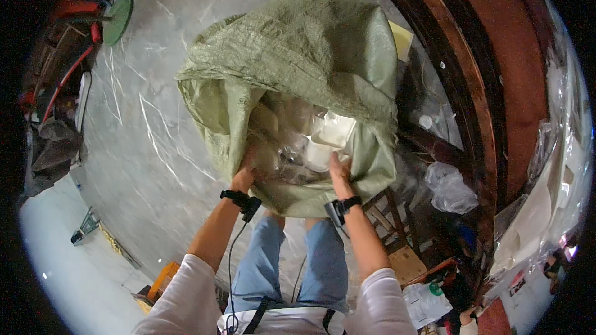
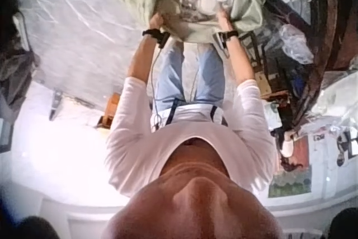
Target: Removing pairs of sandals from a large sack and placing them into individual plastic bags for packaging in a workshop.
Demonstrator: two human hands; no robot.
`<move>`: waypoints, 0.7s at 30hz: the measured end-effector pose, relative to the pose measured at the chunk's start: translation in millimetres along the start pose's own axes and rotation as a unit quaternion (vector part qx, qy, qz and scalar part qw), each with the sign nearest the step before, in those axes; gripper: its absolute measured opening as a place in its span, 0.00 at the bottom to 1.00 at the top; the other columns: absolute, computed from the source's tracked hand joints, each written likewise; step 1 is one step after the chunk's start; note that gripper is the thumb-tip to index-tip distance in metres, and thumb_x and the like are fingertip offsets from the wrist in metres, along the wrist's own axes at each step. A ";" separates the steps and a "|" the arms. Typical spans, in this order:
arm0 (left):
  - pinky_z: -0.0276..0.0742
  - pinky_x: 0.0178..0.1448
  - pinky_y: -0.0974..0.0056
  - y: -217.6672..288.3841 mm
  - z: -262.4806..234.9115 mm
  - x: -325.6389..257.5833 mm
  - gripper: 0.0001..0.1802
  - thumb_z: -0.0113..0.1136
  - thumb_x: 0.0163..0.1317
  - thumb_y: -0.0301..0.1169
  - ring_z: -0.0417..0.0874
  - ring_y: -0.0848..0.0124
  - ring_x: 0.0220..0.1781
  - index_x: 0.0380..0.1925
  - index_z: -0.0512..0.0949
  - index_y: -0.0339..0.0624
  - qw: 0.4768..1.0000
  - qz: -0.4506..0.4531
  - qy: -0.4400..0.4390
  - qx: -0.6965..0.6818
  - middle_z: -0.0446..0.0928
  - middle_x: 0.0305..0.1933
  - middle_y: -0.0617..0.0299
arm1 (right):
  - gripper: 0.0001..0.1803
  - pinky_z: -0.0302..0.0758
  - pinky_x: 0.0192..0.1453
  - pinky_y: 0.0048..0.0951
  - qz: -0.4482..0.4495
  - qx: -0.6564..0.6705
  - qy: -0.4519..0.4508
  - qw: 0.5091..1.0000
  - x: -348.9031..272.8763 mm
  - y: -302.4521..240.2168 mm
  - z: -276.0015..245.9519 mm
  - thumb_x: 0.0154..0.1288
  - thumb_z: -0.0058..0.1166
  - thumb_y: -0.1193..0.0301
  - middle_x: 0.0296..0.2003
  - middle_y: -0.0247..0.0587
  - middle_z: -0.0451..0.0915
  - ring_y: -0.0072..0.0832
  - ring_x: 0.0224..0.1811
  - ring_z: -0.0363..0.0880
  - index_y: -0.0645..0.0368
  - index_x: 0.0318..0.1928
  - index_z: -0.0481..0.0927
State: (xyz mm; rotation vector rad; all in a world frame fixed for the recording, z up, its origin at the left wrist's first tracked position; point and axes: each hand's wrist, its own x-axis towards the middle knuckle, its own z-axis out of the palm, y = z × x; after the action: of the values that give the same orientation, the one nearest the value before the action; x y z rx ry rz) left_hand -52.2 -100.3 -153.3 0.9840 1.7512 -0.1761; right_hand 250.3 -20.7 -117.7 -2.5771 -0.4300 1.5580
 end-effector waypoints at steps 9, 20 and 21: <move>0.65 0.63 0.54 81.2 -24.6 6.6 0.22 0.49 0.62 0.38 0.72 0.52 0.57 0.55 0.69 0.43 0.987 -0.004 -0.056 0.153 0.70 0.59 0.50 | 0.50 0.59 0.66 0.32 -0.048 -0.005 0.005 0.999 55.8 23.8 -5.1 0.49 0.65 0.50 0.60 0.60 0.66 0.42 0.64 0.63 0.75 0.62 0.60; 0.58 0.68 0.55 -3.2 -18.2 51.5 0.51 0.68 0.43 0.46 0.60 0.48 0.67 0.68 0.54 0.49 0.991 0.087 0.071 0.071 0.61 0.66 0.45 | 0.62 0.65 0.63 0.38 -0.007 -0.061 -0.027 0.998 55.6 -41.3 25.9 0.35 0.64 0.32 0.56 0.66 0.68 0.48 0.59 0.68 0.78 0.56 0.67; 0.56 0.69 0.56 0.0 -12.9 55.8 0.54 0.70 0.41 0.46 0.58 0.48 0.68 0.68 0.53 0.49 0.995 0.087 0.051 0.005 0.59 0.67 0.46 | 0.57 0.63 0.64 0.37 -0.012 -0.035 -0.004 0.999 64.7 -34.9 25.6 0.40 0.63 0.35 0.57 0.62 0.69 0.43 0.60 0.67 0.76 0.56 0.69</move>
State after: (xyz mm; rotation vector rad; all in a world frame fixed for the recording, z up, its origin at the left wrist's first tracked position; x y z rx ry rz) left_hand -66.6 -63.8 -195.0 1.1650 1.7467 -0.0239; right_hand 249.5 29.8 -176.9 -2.6074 -0.5240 1.5741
